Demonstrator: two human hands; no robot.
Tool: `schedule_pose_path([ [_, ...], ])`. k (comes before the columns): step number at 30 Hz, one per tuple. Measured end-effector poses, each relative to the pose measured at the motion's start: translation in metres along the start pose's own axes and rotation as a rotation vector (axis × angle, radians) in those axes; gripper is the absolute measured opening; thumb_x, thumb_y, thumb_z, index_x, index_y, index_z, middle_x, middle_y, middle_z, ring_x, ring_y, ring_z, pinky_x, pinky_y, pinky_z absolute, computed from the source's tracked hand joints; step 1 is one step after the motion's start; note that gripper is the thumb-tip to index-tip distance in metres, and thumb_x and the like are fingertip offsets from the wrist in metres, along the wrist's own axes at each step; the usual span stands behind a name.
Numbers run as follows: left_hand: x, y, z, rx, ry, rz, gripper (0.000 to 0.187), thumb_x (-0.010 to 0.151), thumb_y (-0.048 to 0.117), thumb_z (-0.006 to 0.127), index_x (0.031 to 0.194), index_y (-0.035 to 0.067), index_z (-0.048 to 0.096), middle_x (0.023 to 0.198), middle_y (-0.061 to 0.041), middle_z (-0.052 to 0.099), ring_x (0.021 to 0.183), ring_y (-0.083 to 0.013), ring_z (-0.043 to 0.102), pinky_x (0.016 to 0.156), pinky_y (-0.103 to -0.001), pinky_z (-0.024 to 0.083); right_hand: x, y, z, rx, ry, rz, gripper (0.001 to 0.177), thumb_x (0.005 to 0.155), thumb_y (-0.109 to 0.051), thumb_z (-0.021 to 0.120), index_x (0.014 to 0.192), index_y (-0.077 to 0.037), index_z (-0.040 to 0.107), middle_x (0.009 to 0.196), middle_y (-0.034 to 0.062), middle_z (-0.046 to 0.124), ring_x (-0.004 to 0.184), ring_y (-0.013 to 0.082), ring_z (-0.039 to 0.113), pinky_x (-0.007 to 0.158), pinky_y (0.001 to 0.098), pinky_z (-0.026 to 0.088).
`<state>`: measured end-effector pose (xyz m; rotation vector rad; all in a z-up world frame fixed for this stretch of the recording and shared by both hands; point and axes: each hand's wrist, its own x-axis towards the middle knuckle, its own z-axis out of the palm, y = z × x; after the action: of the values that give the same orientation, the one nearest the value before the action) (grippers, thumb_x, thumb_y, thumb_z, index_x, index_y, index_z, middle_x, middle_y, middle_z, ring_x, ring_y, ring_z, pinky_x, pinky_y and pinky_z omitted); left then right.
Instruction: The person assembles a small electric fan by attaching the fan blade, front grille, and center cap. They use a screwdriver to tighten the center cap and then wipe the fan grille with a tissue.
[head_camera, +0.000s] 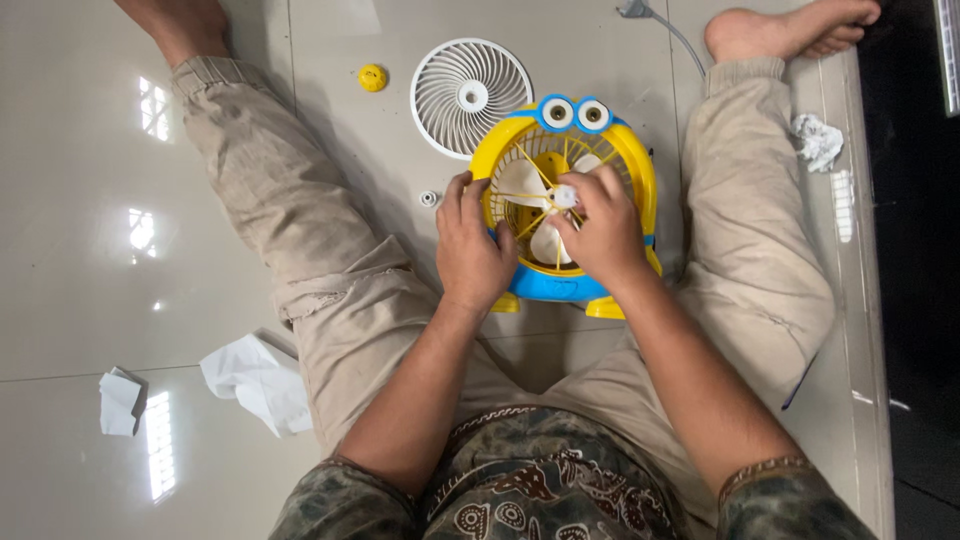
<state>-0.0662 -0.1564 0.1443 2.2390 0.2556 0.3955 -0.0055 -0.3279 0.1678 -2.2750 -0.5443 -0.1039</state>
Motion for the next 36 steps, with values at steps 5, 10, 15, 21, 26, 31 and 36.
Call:
schedule_pose_path([
  [5,-0.002,-0.001,0.000,-0.006,0.003,-0.009,0.061,0.080,0.005,0.070,0.138,0.004,0.050,0.149,-0.020,0.046,0.133,-0.0410,0.048,0.108,-0.047,0.045,-0.005,0.005,-0.010,0.011,0.034,0.034,0.052,0.075,-0.016,0.090,0.119,-0.002,0.065,0.113,0.0108,0.062,0.089,0.0230,0.067,0.075,0.0336,0.057],
  [10,0.001,0.002,0.000,-0.011,-0.010,-0.005,0.062,0.080,0.005,0.070,0.138,0.004,0.050,0.148,-0.019,0.046,0.133,-0.0408,0.049,0.107,-0.047,0.046,-0.001,0.015,-0.008,-0.046,0.044,-0.062,0.040,0.083,-0.018,0.091,0.113,-0.003,0.070,0.108,0.0098,0.069,0.098,0.0250,0.069,0.084,0.0375,0.057],
  [15,-0.001,-0.001,0.001,-0.013,-0.007,-0.018,0.062,0.080,0.006,0.070,0.138,0.004,0.050,0.149,-0.019,0.047,0.132,-0.0407,0.049,0.106,-0.047,0.046,0.005,0.018,-0.011,-0.131,-0.025,-0.162,0.032,0.086,-0.014,0.086,0.113,-0.003,0.071,0.108,0.0120,0.071,0.102,0.0323,0.067,0.089,0.0416,0.054],
  [21,-0.004,-0.004,0.006,0.023,-0.001,0.001,0.061,0.081,0.006,0.070,0.138,0.005,0.051,0.150,-0.019,0.046,0.134,-0.0402,0.049,0.109,-0.047,0.046,0.018,0.010,-0.016,-0.191,-0.059,-0.205,0.029,0.079,-0.013,0.081,0.103,-0.001,0.068,0.102,0.0150,0.068,0.094,0.0371,0.067,0.081,0.0449,0.055],
  [26,0.001,0.014,-0.009,0.055,0.128,0.115,0.059,0.079,0.007,0.071,0.135,0.002,0.053,0.145,-0.024,0.046,0.133,-0.0439,0.046,0.111,-0.052,0.040,0.021,0.017,-0.038,-0.058,0.177,-0.140,0.026,0.088,-0.003,0.081,0.109,-0.001,0.066,0.104,0.0110,0.066,0.087,0.0243,0.067,0.076,0.0346,0.056],
  [31,-0.026,0.079,-0.074,-0.729,-0.204,0.219,0.035,0.089,-0.002,0.054,0.122,0.005,0.061,0.132,-0.016,0.061,0.126,-0.0282,0.058,0.115,-0.038,0.044,-0.006,0.063,-0.068,0.436,0.317,0.131,0.022,0.108,0.008,0.075,0.123,0.000,0.061,0.110,0.0038,0.065,0.095,0.0092,0.063,0.086,0.0244,0.052],
  [36,-0.078,0.130,-0.144,-1.160,-0.800,0.102,0.036,0.089,-0.004,0.053,0.123,0.004,0.060,0.131,-0.015,0.060,0.124,-0.0266,0.059,0.114,-0.038,0.045,-0.065,0.112,-0.069,0.776,0.447,0.373,0.020,0.107,0.000,0.073,0.124,-0.004,0.064,0.107,0.0037,0.068,0.089,0.0109,0.063,0.073,0.0262,0.053],
])
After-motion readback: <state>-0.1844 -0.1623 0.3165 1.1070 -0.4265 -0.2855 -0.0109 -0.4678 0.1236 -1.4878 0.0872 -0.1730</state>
